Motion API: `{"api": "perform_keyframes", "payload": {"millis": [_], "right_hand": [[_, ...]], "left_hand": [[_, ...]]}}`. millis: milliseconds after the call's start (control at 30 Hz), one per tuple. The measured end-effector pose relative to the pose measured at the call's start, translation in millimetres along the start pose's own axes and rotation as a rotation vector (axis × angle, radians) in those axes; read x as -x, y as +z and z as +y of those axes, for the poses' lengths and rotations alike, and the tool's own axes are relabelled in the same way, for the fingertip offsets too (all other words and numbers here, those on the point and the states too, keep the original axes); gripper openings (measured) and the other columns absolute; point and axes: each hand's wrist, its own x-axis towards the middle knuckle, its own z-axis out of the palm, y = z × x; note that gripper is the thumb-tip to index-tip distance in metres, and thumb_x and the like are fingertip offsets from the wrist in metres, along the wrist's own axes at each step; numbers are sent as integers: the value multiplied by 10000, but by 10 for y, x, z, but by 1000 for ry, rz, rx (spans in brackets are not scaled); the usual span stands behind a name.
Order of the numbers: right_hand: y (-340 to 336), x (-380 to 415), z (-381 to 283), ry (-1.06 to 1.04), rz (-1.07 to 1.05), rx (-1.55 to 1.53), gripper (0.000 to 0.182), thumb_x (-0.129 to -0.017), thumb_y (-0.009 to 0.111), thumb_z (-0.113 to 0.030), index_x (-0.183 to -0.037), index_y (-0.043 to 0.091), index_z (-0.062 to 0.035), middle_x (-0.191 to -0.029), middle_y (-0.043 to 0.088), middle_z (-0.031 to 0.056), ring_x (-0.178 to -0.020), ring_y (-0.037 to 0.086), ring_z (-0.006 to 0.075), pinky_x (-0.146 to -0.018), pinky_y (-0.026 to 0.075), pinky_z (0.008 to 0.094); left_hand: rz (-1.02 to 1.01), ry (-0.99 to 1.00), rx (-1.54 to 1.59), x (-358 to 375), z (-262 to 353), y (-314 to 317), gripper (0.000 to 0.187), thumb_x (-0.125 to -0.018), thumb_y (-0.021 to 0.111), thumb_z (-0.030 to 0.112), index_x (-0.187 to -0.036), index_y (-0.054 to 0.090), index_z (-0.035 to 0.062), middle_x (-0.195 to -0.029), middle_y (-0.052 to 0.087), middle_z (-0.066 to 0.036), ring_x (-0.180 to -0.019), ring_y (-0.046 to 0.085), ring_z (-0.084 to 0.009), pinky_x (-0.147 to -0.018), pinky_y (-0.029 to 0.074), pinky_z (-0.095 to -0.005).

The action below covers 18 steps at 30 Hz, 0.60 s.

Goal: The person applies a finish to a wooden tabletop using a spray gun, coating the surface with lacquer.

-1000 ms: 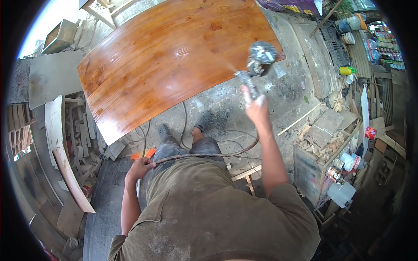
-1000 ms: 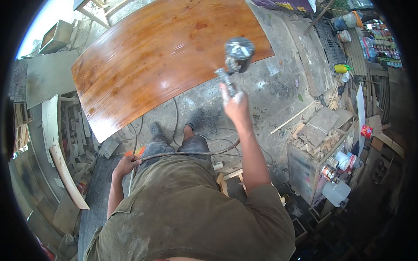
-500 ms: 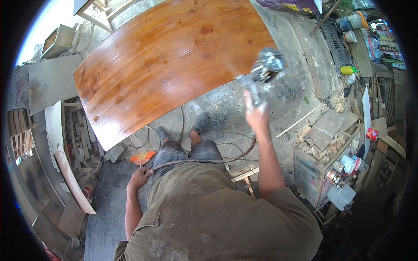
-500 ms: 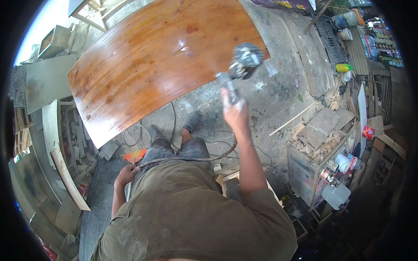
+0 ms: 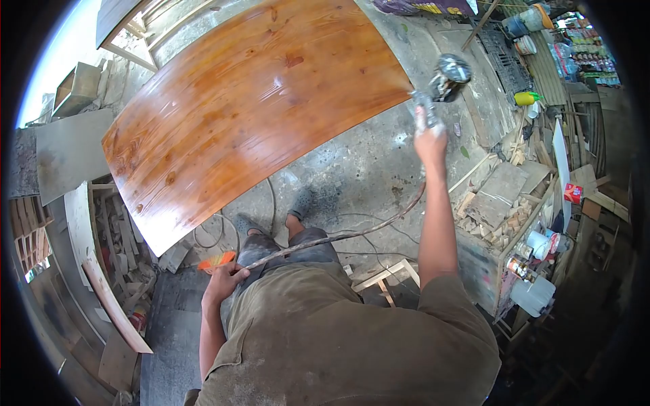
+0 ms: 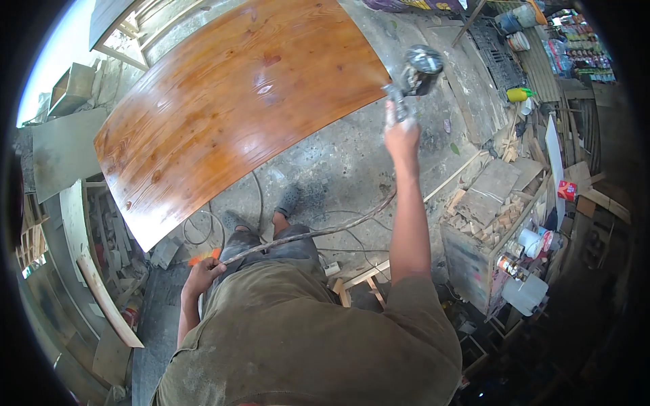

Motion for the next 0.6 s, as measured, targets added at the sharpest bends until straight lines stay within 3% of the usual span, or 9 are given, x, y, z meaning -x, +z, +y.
{"api": "perform_keyframes", "payload": {"millis": [133,233,367,433,500,533,600], "right_hand": [[-206,-226,159,-48,242,96,483,-1041,625,-437,-1121,726,29,-969,731,301,-951,707,484,-790,540,521],[-180,-50,216,-152,303,74,488,-1042,621,-426,-1107,719,48,-968,727,306,-928,703,495,-783,539,530],[-46,479,226,0,134,-13,455,-1049,625,-419,-1150,730,12,-929,732,258,-901,713,436,-803,525,508],[-78,792,227,48,-75,-68,450,-1040,654,-423,-1134,733,10,-837,726,165,-742,699,301,-691,529,447],[-57,1051,324,150,-247,-322,432,-1032,681,-426,-1099,737,-3,-769,693,58,-597,597,137,-547,469,340],[-104,1126,339,215,-329,-420,396,-1030,694,-412,-1067,741,-21,-757,679,3,-537,519,51,-475,389,264],[-176,1075,339,233,-342,-449,376,-1036,686,-403,-1067,740,-32,-752,674,3,-535,516,52,-473,390,263]], "left_hand": [[35,90,-14,22,59,54,384,-898,806,350,-1039,758,-5,-964,728,-187,-919,697,-312,-833,516,-416],[72,94,-125,8,-100,54,432,-893,803,384,-1049,748,-15,-979,704,-206,-943,682,-343,-847,509,-437],[123,85,-240,-14,-306,-2,450,-909,769,414,-1036,714,-15,-1003,697,-252,-999,674,-421,-865,505,-483],[119,36,-316,-34,-326,-60,425,-921,756,401,-1023,706,-8,-1015,701,-263,-1013,678,-430,-864,505,-492],[88,7,-340,-6,-305,-121,404,-930,741,393,-1013,702,-1,-1000,708,-259,-995,685,-433,-847,508,-491],[83,13,-343,-3,-329,-143,395,-932,738,385,-1004,697,-1,-983,707,-253,-981,687,-432,-838,509,-487],[71,21,-355,-37,-344,-175,382,-937,733,370,-1029,704,0,-987,715,-252,-968,697,-421,-825,510,-475]]}}
